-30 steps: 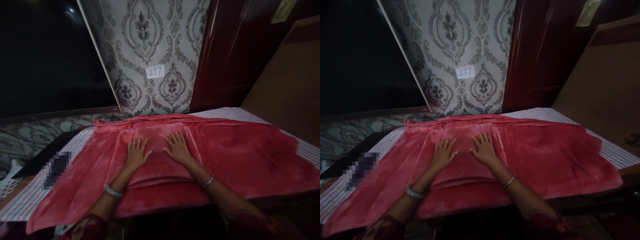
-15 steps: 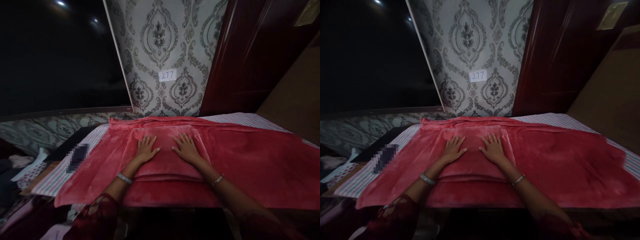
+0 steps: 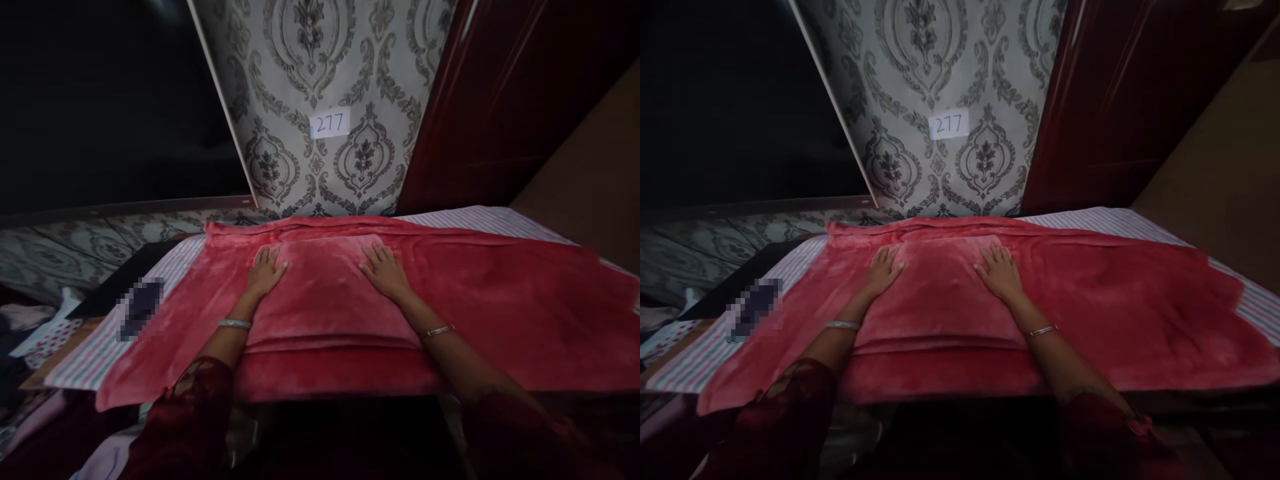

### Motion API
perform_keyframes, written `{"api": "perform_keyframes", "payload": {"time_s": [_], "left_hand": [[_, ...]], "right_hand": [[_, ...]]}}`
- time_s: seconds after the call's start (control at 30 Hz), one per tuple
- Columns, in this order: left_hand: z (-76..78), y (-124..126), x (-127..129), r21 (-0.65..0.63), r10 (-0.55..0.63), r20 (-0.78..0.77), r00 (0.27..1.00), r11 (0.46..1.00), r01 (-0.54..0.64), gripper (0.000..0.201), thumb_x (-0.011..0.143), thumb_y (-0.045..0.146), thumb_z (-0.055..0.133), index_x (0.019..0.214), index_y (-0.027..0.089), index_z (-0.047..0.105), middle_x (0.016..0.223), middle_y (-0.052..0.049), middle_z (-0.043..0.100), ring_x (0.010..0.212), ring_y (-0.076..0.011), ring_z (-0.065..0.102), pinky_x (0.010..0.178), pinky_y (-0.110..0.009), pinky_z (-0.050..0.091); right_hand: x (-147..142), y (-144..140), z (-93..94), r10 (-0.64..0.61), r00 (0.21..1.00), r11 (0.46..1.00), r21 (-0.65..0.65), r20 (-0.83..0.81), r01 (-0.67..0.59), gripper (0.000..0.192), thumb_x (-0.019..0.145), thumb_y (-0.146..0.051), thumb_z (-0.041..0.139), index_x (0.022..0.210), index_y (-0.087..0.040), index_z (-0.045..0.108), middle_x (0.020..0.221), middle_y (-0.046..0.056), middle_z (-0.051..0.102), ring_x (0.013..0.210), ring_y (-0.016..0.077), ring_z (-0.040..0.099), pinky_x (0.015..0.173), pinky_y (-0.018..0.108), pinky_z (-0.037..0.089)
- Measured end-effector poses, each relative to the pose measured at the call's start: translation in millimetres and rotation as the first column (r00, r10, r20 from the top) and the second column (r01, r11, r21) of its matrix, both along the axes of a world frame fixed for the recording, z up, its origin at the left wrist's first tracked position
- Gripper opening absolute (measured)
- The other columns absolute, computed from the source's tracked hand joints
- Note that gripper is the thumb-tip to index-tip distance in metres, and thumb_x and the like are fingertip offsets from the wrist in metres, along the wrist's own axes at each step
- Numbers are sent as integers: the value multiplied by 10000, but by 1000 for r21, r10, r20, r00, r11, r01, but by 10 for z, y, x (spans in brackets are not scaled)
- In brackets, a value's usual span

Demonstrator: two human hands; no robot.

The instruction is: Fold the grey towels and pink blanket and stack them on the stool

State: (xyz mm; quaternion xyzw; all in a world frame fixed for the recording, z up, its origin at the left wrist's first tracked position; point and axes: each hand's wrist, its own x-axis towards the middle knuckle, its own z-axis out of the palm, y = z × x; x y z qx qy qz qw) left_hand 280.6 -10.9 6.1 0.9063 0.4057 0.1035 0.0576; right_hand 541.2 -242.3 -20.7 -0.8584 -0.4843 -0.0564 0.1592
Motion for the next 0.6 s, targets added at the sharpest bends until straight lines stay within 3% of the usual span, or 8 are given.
{"api": "perform_keyframes", "payload": {"time_s": [0.13,0.27,0.33,0.4,0.5,0.6], "left_hand": [[87,12,-4,-64,-8,-9,1000,998,8,725,993,587,319,1603,196,282,1689,-149,205,1571,-316,116,1199,-546,294],[419,-53,-8,-163,-20,-153,988,987,-5,756,985,597,316,1622,205,207,1700,-165,125,1575,-319,63,1207,-604,222],[593,-223,-34,-155,-38,-222,974,988,3,769,970,621,356,1614,217,243,1697,-170,137,1570,-352,65,1200,-663,154],[679,-519,-76,-65,-97,-216,972,994,85,743,964,626,389,1598,248,303,1695,-144,179,1566,-377,78,1204,-681,85],[565,-1069,-151,68,-285,-154,946,952,298,699,967,598,437,1594,313,314,1699,-70,203,1565,-378,84,1226,-655,68],[271,-1456,-219,65,-312,-163,936,943,326,686,966,573,463,1591,328,319,1696,-59,215,1557,-402,113,1204,-697,127]], "right_hand": [[36,-2,31,31,999,999,20,-41,-30,640,1037,-527,321,1576,-188,378,1649,152,297,1524,326,222,1183,551,268],[-1,-26,257,-1,997,998,-70,-82,-4,644,1027,-547,341,1573,-208,389,1651,148,294,1518,362,225,1166,585,267],[-138,-80,404,-9,997,993,-122,-77,0,662,1014,-595,348,1566,-236,406,1645,142,310,1513,381,231,1166,623,235],[-376,-170,514,56,997,992,-108,-44,-60,681,1001,-632,353,1578,-273,382,1649,128,307,1520,389,209,1173,640,200],[-805,-339,530,231,973,971,-64,7,-230,691,991,-645,384,1599,-321,327,1676,92,247,1533,386,170,1192,626,167],[-1092,-475,386,284,959,953,-109,1,-282,675,990,-632,414,1587,-323,358,1680,71,237,1534,387,170,1197,626,165]]}}
